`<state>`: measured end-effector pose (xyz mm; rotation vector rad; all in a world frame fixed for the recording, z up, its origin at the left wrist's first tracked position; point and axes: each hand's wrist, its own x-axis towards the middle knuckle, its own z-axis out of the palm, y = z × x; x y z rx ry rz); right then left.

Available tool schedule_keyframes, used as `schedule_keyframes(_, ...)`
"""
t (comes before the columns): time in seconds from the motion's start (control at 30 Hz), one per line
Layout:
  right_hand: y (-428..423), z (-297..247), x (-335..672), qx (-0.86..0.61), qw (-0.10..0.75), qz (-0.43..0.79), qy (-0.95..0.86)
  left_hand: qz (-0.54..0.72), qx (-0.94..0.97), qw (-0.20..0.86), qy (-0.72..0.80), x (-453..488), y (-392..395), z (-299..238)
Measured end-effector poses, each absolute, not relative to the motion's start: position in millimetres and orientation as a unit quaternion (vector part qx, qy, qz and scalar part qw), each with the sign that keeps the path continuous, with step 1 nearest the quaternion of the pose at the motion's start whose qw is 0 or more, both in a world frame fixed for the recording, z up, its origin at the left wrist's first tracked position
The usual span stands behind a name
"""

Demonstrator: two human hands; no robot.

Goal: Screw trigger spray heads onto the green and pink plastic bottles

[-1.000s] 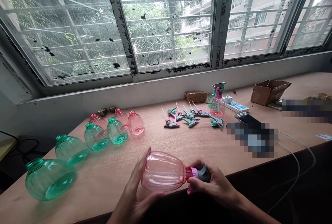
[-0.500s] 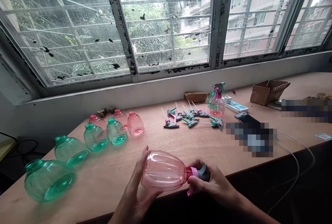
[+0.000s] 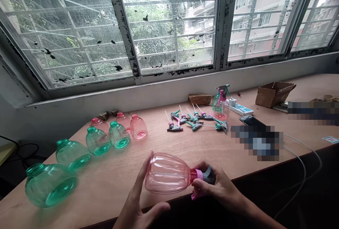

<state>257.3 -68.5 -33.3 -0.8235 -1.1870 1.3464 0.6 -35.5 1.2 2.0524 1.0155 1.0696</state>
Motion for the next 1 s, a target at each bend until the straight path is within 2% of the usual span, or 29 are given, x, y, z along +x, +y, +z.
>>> schedule_keyframes(0.27, -69.8, -33.3, 256.9, -0.333, 0.560, 0.579, -0.490, 0.400, 0.789, 0.270, 0.380, -1.3, -33.3, 3.9)
schedule_keyframes(0.83, -69.6, -32.6, 257.3, -0.349, 0.562, 0.549, -0.511, 0.380, 0.773, 0.319, 0.397, -7.4, -28.0, -4.5)
schedule_keyframes(1.0, -70.1, -32.8, 257.8, -0.353, 0.565, 0.552, -0.501, 0.373, 0.791, 0.290, 0.389, -5.9, -26.5, 0.0)
